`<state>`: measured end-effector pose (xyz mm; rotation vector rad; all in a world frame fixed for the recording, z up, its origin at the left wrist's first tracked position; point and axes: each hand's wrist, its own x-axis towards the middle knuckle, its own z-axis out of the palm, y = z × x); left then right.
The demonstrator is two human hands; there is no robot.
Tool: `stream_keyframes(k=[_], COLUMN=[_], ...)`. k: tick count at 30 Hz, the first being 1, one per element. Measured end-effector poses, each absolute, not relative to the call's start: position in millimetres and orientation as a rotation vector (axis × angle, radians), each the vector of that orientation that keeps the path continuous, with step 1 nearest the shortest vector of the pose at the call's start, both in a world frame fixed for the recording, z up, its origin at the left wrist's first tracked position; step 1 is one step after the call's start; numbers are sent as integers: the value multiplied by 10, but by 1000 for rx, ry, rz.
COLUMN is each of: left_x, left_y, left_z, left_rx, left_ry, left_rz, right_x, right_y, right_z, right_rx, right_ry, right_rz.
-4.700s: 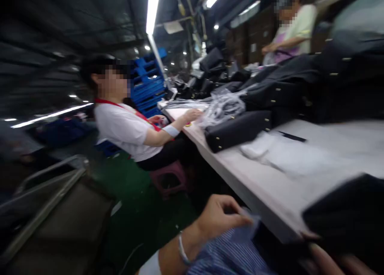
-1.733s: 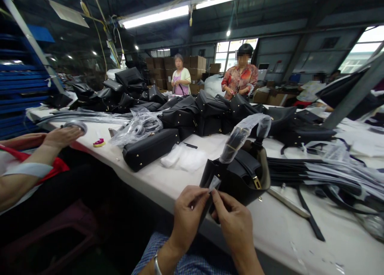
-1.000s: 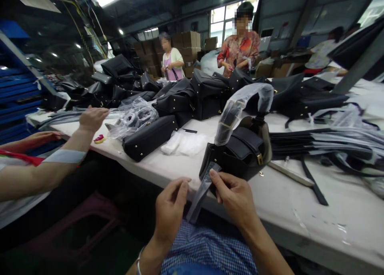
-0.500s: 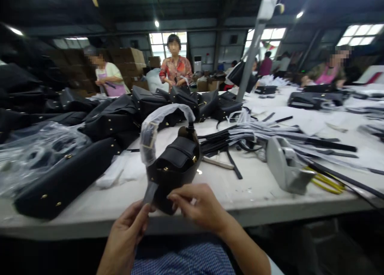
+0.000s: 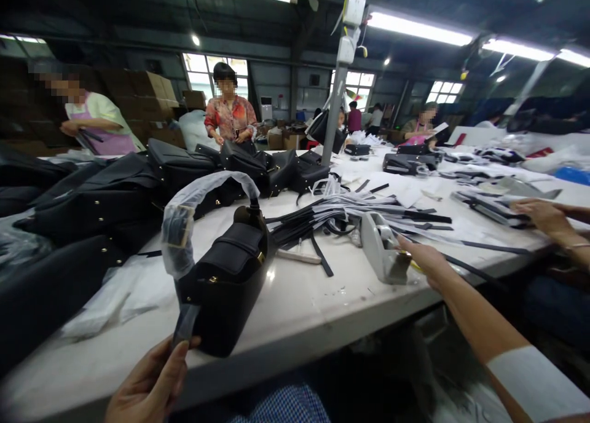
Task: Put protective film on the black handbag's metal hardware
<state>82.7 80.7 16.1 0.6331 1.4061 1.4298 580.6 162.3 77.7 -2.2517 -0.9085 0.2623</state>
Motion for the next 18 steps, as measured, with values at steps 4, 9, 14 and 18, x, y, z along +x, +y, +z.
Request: stream_keyframes(k=[4, 9, 14, 18], left_x=[835, 834, 846, 805], left_y=[791, 766, 761, 767], left_z=[169, 184, 195, 176], left_rx=[653, 704, 700, 661], left_ry=[1411, 1422, 1428, 1406], left_rz=[1454, 1455, 1459, 1435], right_x=[5810, 5728, 5655, 5629], right_y=[1571, 1412, 1159, 1022], right_z=[830, 1034, 942, 678], right_rx=[-2036, -1774, -1697, -1683], right_ry=[-710, -577, -476, -421], right_rz=[644, 693, 755, 760])
